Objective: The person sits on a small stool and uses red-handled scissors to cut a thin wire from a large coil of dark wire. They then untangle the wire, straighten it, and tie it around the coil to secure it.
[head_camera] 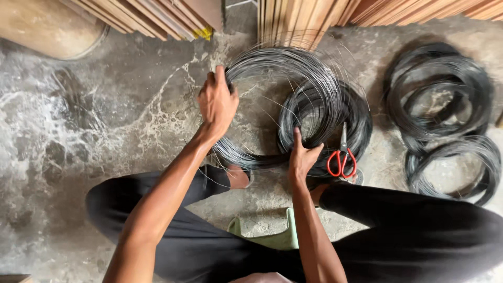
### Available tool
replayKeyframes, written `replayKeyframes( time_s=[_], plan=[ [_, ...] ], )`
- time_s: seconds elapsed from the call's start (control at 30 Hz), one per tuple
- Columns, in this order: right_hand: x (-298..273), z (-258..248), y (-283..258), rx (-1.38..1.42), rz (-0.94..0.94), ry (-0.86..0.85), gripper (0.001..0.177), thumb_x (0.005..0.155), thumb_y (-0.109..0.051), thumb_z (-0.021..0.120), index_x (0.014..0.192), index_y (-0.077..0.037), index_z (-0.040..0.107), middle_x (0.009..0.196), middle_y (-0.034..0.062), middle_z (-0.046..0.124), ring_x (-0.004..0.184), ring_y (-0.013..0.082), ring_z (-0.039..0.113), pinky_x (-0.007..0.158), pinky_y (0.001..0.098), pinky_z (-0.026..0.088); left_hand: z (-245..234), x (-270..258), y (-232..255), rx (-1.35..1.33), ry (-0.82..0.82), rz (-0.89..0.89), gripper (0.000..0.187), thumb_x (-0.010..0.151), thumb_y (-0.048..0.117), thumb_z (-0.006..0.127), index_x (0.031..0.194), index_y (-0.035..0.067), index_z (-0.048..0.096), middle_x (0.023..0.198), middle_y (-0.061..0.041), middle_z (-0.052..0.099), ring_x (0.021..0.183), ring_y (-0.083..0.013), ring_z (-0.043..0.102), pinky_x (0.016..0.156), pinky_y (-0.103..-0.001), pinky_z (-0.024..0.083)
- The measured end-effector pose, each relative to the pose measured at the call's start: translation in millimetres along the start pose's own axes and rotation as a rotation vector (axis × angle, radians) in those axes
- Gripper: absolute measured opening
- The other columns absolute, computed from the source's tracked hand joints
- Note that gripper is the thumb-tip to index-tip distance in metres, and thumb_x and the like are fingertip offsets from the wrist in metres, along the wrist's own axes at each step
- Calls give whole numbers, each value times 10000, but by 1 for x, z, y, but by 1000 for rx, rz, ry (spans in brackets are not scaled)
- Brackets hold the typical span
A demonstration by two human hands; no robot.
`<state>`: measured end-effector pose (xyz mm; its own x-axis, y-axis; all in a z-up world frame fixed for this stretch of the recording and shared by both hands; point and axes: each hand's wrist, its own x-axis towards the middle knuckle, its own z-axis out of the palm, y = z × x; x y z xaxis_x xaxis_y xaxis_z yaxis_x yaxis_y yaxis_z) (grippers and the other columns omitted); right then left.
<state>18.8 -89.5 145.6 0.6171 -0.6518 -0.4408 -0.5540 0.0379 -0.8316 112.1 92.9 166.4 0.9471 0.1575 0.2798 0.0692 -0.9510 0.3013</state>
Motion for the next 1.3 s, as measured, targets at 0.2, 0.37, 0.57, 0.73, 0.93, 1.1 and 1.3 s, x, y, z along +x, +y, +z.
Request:
replayKeyframes(
  time_s=[0.2, 0.37, 0.57, 0.73, 0.93, 1.1, 1.3],
  plan=[
    [29, -22, -17, -19, -252, 72, 1070, 642, -327, 868, 1398, -96, 147, 1294, 324, 399, 1201, 426, 416, 1024, 493, 323, -27, -23, 22, -173, -11, 24, 392, 737, 144, 622, 1080, 82, 442, 788, -136, 550, 663, -376, 611, 555, -507, 491],
    [48, -27, -29, -21, -488, 180, 1024, 683, -240, 835, 1402, -72, 125, 1307, 333, 380, 1199, 463, 407, 1019, 528, 332, -48, -28, 42, -182, 37, 118, 447, 692, 141, 656, 1097, 124, 466, 780, -87, 530, 643, -353, 603, 532, -486, 496],
    [63, -51, -50, -24, -528, 232, 888, 657, -319, 865, 1325, -161, 303, 1117, 277, 560, 1040, 457, 539, 902, 536, 426, -70, -14, 60, -281, 25, 67, 572, 713, 122, 656, 1218, 111, 387, 956, -159, 564, 725, -408, 619, 574, -525, 499],
    [52, -80, -75, -98, -530, 159, 576, 696, -374, 804, 1126, -210, 457, 895, 222, 619, 884, 426, 584, 748, 504, 437, -84, -7, 70, -343, -48, 53, 705, 704, 93, 642, 1314, 113, 290, 1113, -206, 539, 831, -459, 598, 664, -566, 489],
    [52, -90, -64, -122, -517, 134, 256, 819, -335, 692, 753, -119, 571, 593, 178, 542, 580, 323, 530, 544, 411, 373, -82, -9, 72, -413, -185, 22, 793, 626, 121, 711, 1296, 84, 289, 1130, -221, 486, 976, -476, 534, 753, -589, 465],
    [50, -98, -62, 95, -415, -80, 127, 827, -180, 659, 722, -138, 603, 435, 11, 428, 378, 111, 428, 374, 246, 356, -103, -16, 80, -609, -289, 40, 997, 689, 230, 771, 1412, 83, 101, 1362, -321, 280, 1171, -572, 356, 874, -685, 352],
    [36, -110, -68, 196, -212, -360, 267, 822, -128, 618, 650, -92, 417, 404, 16, 321, 314, 73, 267, 255, 239, 195, -61, 3, 63, -284, 138, 308, 1278, 577, 482, 983, 1396, 36, 109, 1449, -215, 225, 1374, -340, 279, 1154, -528, 225]
  ],
)
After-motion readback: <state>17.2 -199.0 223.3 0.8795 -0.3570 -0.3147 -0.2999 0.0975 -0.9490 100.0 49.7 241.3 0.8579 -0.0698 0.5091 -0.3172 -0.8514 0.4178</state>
